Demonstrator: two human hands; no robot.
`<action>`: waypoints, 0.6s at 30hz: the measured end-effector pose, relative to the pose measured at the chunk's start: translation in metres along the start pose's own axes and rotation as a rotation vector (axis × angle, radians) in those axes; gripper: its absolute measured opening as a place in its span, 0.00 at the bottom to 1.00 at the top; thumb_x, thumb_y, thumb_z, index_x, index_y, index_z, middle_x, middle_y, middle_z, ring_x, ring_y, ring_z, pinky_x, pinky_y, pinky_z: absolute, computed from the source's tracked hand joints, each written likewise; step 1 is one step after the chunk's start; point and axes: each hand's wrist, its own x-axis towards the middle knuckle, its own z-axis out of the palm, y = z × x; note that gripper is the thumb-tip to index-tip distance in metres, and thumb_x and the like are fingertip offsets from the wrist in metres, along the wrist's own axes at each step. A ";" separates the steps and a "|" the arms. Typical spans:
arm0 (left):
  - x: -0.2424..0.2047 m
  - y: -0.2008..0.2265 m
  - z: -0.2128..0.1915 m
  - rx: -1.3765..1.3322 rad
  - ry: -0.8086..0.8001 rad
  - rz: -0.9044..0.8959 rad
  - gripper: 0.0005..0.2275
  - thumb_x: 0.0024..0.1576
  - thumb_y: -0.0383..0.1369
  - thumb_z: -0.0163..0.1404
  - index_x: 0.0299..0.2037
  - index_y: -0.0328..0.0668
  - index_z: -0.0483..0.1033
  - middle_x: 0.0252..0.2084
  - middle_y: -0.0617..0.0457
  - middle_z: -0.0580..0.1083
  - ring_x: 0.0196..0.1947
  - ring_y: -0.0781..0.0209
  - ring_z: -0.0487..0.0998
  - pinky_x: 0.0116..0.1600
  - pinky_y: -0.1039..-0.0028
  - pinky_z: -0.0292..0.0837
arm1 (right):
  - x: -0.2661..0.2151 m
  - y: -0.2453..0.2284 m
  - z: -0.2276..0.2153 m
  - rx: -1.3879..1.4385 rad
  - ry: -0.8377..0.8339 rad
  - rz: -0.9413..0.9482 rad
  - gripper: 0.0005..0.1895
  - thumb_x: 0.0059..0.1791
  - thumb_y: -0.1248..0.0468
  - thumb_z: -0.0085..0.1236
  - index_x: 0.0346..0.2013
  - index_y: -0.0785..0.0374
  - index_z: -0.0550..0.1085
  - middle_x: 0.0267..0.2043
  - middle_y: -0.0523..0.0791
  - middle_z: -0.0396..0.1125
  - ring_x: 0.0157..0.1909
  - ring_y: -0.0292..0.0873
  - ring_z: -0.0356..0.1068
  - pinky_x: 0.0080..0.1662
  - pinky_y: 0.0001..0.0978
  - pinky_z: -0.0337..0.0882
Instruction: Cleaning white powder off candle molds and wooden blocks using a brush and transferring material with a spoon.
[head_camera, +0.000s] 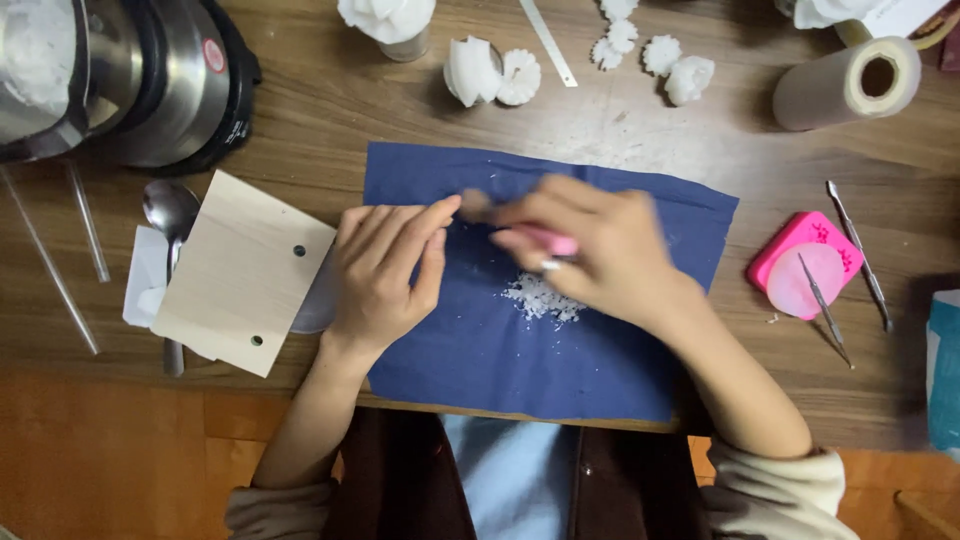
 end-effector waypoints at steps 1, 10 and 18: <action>0.001 0.000 -0.002 -0.003 -0.003 0.006 0.11 0.55 0.21 0.46 0.46 0.38 0.75 0.32 0.55 0.74 0.31 0.60 0.74 0.40 0.73 0.62 | 0.004 0.000 0.005 -0.002 0.006 0.003 0.11 0.50 0.55 0.48 0.31 0.58 0.73 0.22 0.43 0.62 0.22 0.46 0.66 0.25 0.31 0.66; 0.000 -0.002 -0.001 0.012 0.021 -0.003 0.11 0.56 0.21 0.46 0.46 0.38 0.75 0.32 0.56 0.74 0.31 0.61 0.74 0.40 0.73 0.62 | -0.019 0.004 -0.004 -0.125 -0.047 -0.022 0.14 0.50 0.53 0.42 0.22 0.51 0.68 0.15 0.39 0.56 0.14 0.43 0.61 0.21 0.30 0.63; -0.003 -0.005 0.000 0.007 0.018 0.019 0.10 0.56 0.21 0.46 0.46 0.38 0.75 0.33 0.56 0.75 0.30 0.61 0.74 0.39 0.74 0.62 | -0.018 0.010 -0.011 -0.194 -0.090 0.053 0.21 0.51 0.46 0.38 0.24 0.54 0.69 0.16 0.40 0.56 0.15 0.44 0.61 0.22 0.31 0.63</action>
